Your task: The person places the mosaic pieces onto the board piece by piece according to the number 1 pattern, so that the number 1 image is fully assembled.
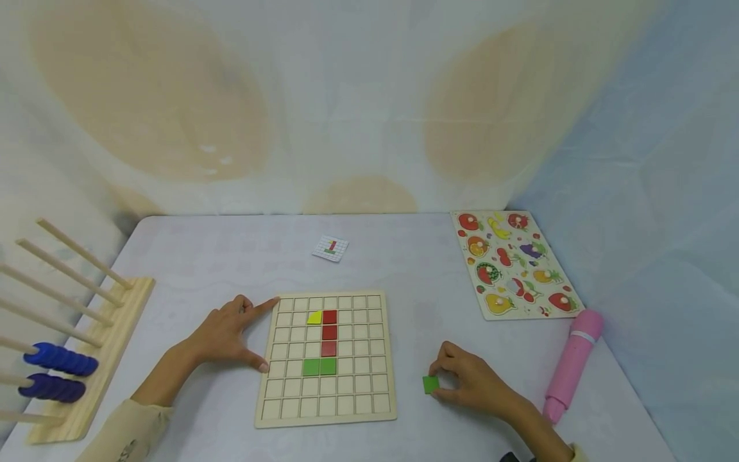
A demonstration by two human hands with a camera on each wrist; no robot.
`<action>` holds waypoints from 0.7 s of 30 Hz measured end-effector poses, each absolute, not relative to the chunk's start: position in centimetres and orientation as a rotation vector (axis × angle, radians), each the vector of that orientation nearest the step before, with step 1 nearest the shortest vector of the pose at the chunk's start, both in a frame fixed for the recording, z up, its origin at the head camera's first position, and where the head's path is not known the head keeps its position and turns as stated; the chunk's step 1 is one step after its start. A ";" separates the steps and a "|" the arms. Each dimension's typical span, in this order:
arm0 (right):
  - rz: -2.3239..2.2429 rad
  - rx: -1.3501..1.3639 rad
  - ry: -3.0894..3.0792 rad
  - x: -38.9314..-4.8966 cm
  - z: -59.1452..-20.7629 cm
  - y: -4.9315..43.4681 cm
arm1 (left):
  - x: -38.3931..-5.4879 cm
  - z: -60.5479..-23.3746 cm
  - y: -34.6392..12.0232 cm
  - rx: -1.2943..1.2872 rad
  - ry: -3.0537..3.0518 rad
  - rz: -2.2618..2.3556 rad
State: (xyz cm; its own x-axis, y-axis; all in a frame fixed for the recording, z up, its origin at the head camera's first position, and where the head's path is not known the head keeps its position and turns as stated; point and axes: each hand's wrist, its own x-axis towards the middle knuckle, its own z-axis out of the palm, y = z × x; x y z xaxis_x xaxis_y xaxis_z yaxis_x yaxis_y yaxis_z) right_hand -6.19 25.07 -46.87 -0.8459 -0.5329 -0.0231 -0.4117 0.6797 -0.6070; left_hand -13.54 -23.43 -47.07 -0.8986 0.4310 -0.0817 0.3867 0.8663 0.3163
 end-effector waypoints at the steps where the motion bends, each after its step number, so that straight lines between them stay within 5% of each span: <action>1: -0.905 -0.774 2.698 -6.2 -46.9 25.0 | -13.6 -47.1 -23.4 0.640 2.891 0.441; 21: -1.027 -0.904 2.713 -7.1 -45.5 22.3 | -13.5 -47.3 -23.5 0.648 2.895 0.448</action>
State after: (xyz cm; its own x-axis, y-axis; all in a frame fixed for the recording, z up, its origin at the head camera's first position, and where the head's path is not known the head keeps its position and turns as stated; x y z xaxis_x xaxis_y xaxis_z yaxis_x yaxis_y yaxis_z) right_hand -7.06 22.34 -45.49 -0.8180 -0.5647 0.1090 -0.4953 0.5953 -0.6327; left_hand -13.55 -23.45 -47.27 -0.8972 0.4359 -0.0712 0.3940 0.8627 0.3170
